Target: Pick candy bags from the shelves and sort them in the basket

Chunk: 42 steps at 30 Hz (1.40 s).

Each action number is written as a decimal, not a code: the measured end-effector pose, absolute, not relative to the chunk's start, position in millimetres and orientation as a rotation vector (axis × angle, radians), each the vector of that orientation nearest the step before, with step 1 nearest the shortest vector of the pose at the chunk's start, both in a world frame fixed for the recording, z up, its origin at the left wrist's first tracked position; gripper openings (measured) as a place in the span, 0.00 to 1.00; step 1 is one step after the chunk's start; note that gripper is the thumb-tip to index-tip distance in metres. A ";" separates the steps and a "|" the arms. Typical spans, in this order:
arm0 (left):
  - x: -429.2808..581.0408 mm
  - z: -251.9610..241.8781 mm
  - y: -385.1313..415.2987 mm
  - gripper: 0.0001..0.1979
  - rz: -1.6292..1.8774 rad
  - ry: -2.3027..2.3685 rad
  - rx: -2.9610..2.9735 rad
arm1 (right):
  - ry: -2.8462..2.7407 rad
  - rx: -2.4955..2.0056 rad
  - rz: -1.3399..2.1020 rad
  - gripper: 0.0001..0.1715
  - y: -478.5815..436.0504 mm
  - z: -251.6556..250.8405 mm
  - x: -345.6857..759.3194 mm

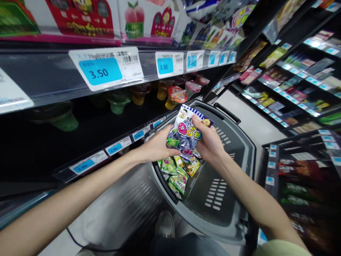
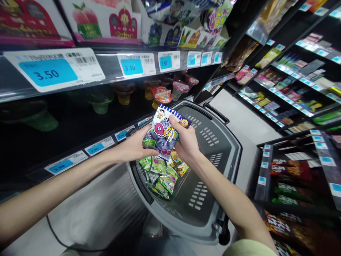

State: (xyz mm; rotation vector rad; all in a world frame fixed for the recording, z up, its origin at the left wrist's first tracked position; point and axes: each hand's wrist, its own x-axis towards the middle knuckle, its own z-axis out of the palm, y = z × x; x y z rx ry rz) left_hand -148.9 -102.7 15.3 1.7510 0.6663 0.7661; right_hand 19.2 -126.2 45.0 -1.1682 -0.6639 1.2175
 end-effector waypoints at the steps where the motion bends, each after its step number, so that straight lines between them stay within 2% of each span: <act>1: -148.8 15.5 -102.8 0.39 0.765 0.669 1.751 | -0.643 -1.163 1.225 0.19 -125.9 45.1 18.9; 8: -148.5 15.3 -102.1 0.40 0.764 0.683 1.762 | -0.617 -1.138 1.256 0.20 -123.9 44.0 19.4; 16: -148.5 15.8 -102.3 0.40 0.761 0.677 1.763 | -0.642 -1.162 1.263 0.25 -123.8 43.7 20.1; 30: -147.5 10.8 -101.4 0.41 0.789 0.653 1.769 | -0.652 -1.172 1.264 0.25 -122.5 42.3 22.1; 38: -147.7 11.6 -101.1 0.41 0.778 0.671 1.780 | -0.667 -1.194 1.251 0.29 -123.2 43.3 20.4; 42: -147.7 10.9 -100.7 0.39 0.782 0.669 1.779 | -0.657 -1.183 1.258 0.28 -123.2 43.2 20.6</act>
